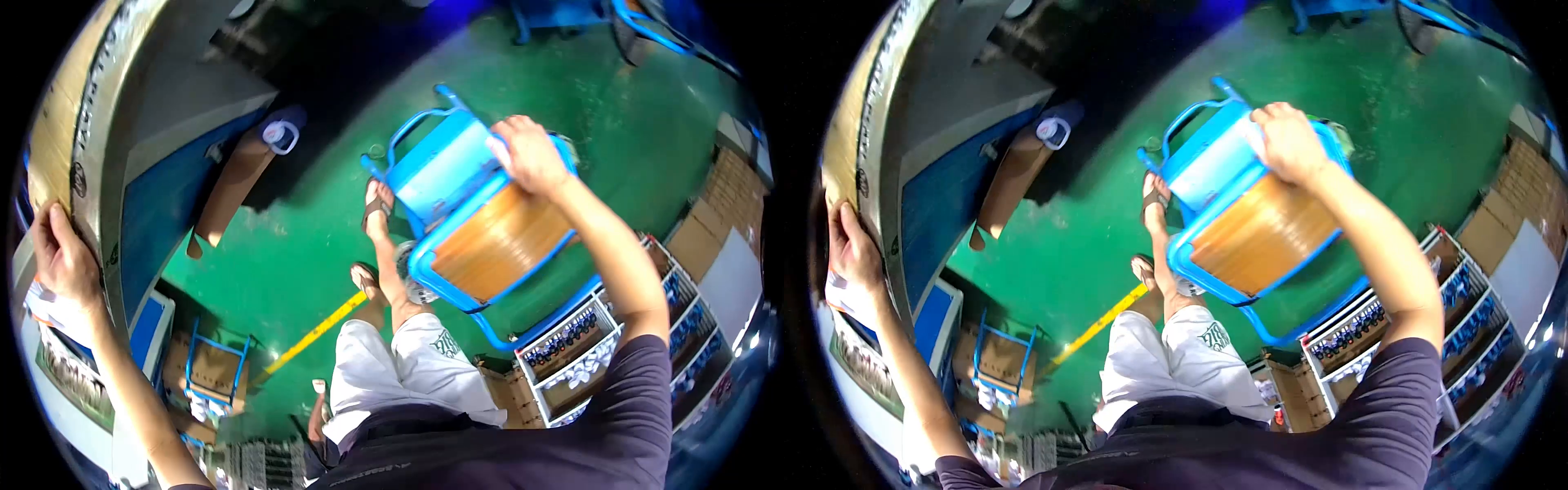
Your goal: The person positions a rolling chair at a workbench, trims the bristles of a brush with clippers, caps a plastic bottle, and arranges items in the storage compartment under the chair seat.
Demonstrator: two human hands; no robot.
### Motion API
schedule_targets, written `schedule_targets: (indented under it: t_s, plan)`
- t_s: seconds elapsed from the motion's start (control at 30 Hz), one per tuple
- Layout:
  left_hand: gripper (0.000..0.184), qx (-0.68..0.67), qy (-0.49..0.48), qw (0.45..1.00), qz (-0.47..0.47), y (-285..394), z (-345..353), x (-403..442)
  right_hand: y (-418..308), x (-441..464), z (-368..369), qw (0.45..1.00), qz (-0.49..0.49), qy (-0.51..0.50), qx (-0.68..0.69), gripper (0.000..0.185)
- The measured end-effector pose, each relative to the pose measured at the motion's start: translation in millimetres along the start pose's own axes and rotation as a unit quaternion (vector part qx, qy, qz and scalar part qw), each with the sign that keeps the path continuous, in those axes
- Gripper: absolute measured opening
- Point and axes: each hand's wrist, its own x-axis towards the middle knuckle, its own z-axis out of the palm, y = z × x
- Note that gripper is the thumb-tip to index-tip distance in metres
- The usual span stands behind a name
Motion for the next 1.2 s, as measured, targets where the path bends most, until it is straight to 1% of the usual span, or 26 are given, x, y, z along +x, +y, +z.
schedule_targets:
  t_s: [0.07, 0.1, 0.13, 0.17, 0.23, 0.33, 0.37, 0.4, 0.43, 0.47, 0.5, 0.53, 0.57, 0.6, 0.63, 0.67, 0.7, 0.73, 0.77, 0.8, 0.87, 0.93, 1.0, 1.03, 1.13, 1.2]
  plan:
    - [0.026, 0.058, 0.017, 0.998, 0.0, 24.5, 5.3, 0.1, 2.6, -38.9, 4.2, 0.994, -0.072, 0.071, -0.044, 0.031]
    - [0.029, 0.063, -0.005, 0.998, 0.007, 12.5, 4.2, 2.8, 2.2, -46.2, 12.3, 0.988, -0.086, 0.127, 0.001, 0.03]
    - [0.025, 0.005, 0.013, 0.999, 0.041, 1.6, 11.7, 3.4, 3.8, -47.1, 24.8, 0.985, -0.076, 0.157, -0.012, 0.026]
    - [0.025, 0.021, 0.017, 0.999, 0.047, 5.4, 12.3, 3.7, 4.8, -48.2, 29.0, 0.978, -0.076, 0.19, 0.035, 0.019]
    - [0.025, 0.039, 0.045, 0.996, 0.063, 22.6, 15.1, 7.2, 8.2, -49.2, 33.1, 0.971, -0.075, 0.221, 0.055, 0.019]
    - [0.022, 0.154, 0.041, 0.976, 0.149, 33.6, 12.8, 16.8, 10.0, -48.5, 38.8, 0.969, -0.069, 0.236, 0.028, 0.023]
    - [0.016, 0.245, 0.006, 0.94, 0.238, 32.4, 11.5, 12.4, 11.8, -47.7, 41.1, 0.968, -0.071, 0.239, 0.019, 0.025]
    - [0.02, 0.166, 0.069, 0.943, 0.28, 101.4, -0.6, -7.7, 13.4, -46.9, 42.7, 0.967, -0.076, 0.243, 0.022, 0.025]
    - [0.026, 0.117, 0.119, 0.945, 0.28, 152.8, 0.0, -32.9, 13.7, -46.3, 41.0, 0.967, -0.076, 0.241, 0.025, 0.025]
    - [0.027, 0.038, 0.116, 0.96, 0.252, 186.2, 9.2, -67.7, 11.8, -48.6, 40.4, 0.968, -0.071, 0.237, 0.031, 0.025]
    - [0.023, -0.055, 0.079, 0.971, 0.221, 231.9, 9.3, -100.5, 11.2, -49.5, 38.7, 0.969, -0.066, 0.236, 0.032, 0.026]
    - [0.015, -0.144, 0.017, 0.977, 0.154, 266.1, 18.4, -139.3, 12.0, -49.7, 37.3, 0.971, -0.064, 0.227, 0.042, 0.026]
    - [0.014, -0.181, -0.045, 0.979, 0.087, 294.2, 29.6, -180.7, 11.7, -48.9, 39.5, 0.97, -0.065, 0.233, 0.041, 0.026]
    - [0.012, -0.2, -0.129, 0.971, -0.007, 302.2, 53.2, -238.5, 13.8, -47.4, 42.5, 0.968, -0.067, 0.237, 0.04, 0.025]
    - [0.019, -0.243, -0.205, 0.941, -0.115, 314.7, 72.2, -296.6, 15.1, -46.9, 42.2, 0.964, -0.073, 0.252, 0.045, 0.024]
    - [0.031, -0.263, -0.294, 0.893, -0.217, 330.2, 82.1, -347.6, 14.1, -47.5, 43.3, 0.96, -0.079, 0.264, 0.055, 0.023]
    - [0.038, -0.281, -0.3, 0.866, -0.285, 346.9, 91.8, -390.5, 12.7, -47.8, 39.9, 0.961, -0.079, 0.261, 0.052, 0.022]
    - [0.042, -0.299, -0.292, 0.841, -0.344, 358.9, 103.6, -427.1, 10.9, -47.6, 40.2, 0.959, -0.08, 0.267, 0.053, 0.021]
    - [0.044, -0.284, -0.285, 0.834, -0.378, 365.8, 113.5, -448.8, 10.3, -47.5, 40.3, 0.958, -0.082, 0.271, 0.055, 0.021]
    - [0.047, -0.314, -0.274, 0.812, -0.41, 375.1, 118.6, -445.3, 11.7, -45.9, 39.6, 0.956, -0.086, 0.275, 0.055, 0.021]
    - [0.048, -0.296, -0.224, 0.831, -0.414, 395.9, 122.8, -405.2, 10.7, -44.8, 41.2, 0.958, -0.086, 0.27, 0.055, 0.022]
    - [0.049, -0.302, -0.18, 0.825, -0.444, 418.5, 131.6, -359.3, 10.8, -44.9, 37.6, 0.959, -0.087, 0.263, 0.058, 0.022]
    - [0.049, -0.197, -0.12, 0.8, -0.554, 431.4, 174.1, -351.2, 11.3, -42.4, 35.3, 0.96, -0.09, 0.257, 0.061, 0.022]
    - [0.041, -0.158, -0.09, 0.792, -0.583, 444.0, 173.1, -340.4, 12.4, -40.9, 34.2, 0.96, -0.092, 0.257, 0.055, 0.022]
    - [0.032, -0.026, 0.016, 0.9, -0.434, 453.3, 188.2, -354.7, 11.1, -35.9, 34.3, 0.961, -0.119, 0.244, 0.05, 0.025]
    - [0.027, 0.002, 0.011, 0.888, -0.46, 462.7, 181.1, -346.9, 9.4, -45.6, 30.7, 0.969, -0.115, 0.217, 0.029, 0.026]
